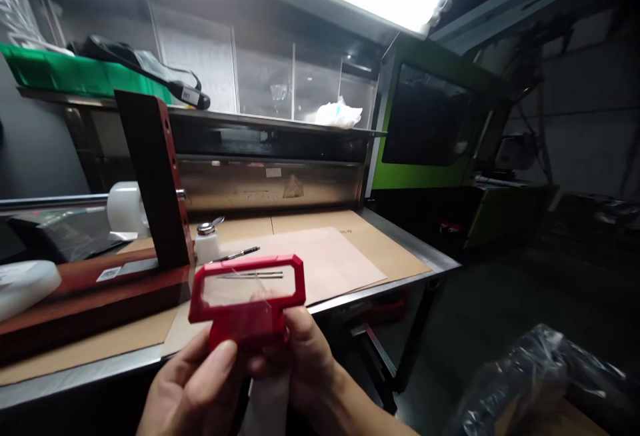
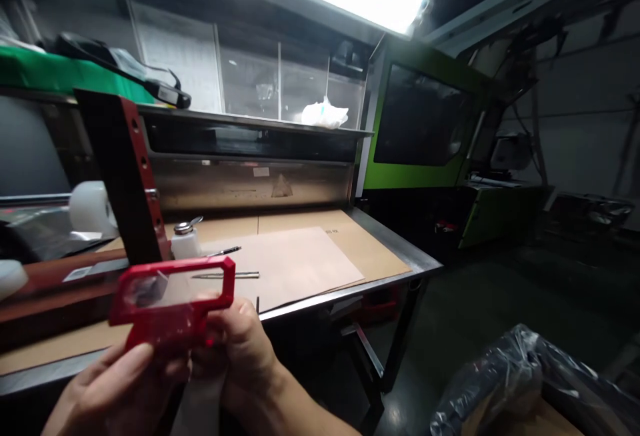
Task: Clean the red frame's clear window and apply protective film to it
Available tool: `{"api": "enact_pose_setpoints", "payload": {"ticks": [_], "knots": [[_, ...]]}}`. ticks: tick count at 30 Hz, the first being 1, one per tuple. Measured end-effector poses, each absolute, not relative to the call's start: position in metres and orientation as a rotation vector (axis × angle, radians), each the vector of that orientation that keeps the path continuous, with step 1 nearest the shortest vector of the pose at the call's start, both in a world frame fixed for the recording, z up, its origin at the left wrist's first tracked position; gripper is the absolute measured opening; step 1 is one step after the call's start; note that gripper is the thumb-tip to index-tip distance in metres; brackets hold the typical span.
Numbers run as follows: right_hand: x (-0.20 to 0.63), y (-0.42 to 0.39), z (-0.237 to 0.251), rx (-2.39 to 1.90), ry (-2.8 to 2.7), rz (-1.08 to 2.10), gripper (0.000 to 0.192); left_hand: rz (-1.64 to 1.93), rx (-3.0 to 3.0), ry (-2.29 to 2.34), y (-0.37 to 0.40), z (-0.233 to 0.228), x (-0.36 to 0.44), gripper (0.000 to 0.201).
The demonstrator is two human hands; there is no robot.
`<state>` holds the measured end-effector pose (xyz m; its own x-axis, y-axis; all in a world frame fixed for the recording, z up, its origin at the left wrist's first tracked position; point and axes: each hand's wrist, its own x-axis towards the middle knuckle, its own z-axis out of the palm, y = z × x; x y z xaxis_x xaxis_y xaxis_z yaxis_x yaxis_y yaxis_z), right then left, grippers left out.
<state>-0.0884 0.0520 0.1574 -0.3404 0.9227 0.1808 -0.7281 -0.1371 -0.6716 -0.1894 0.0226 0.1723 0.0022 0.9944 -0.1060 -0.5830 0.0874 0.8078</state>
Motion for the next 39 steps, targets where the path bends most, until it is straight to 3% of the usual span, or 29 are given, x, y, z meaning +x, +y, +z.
{"api": "enact_pose_setpoints", "payload": {"ticks": [3,8,13,39], "knots": [[-0.089,0.073,0.201,-0.266,-0.932,1.642,0.037,1.439,0.855,0.693,0.041,0.216,-0.188,0.040],[-0.087,0.096,0.277,-0.077,-1.124,1.515,0.034,1.579,1.187,0.383,0.050,0.287,-0.181,0.020],[-0.088,0.096,0.320,0.037,-1.248,1.391,0.031,1.655,1.443,0.261,0.047,0.318,-0.183,0.026],[-0.089,0.084,0.361,0.141,-1.402,1.210,0.025,1.610,1.537,0.070,0.051,0.350,-0.192,0.018]]}}
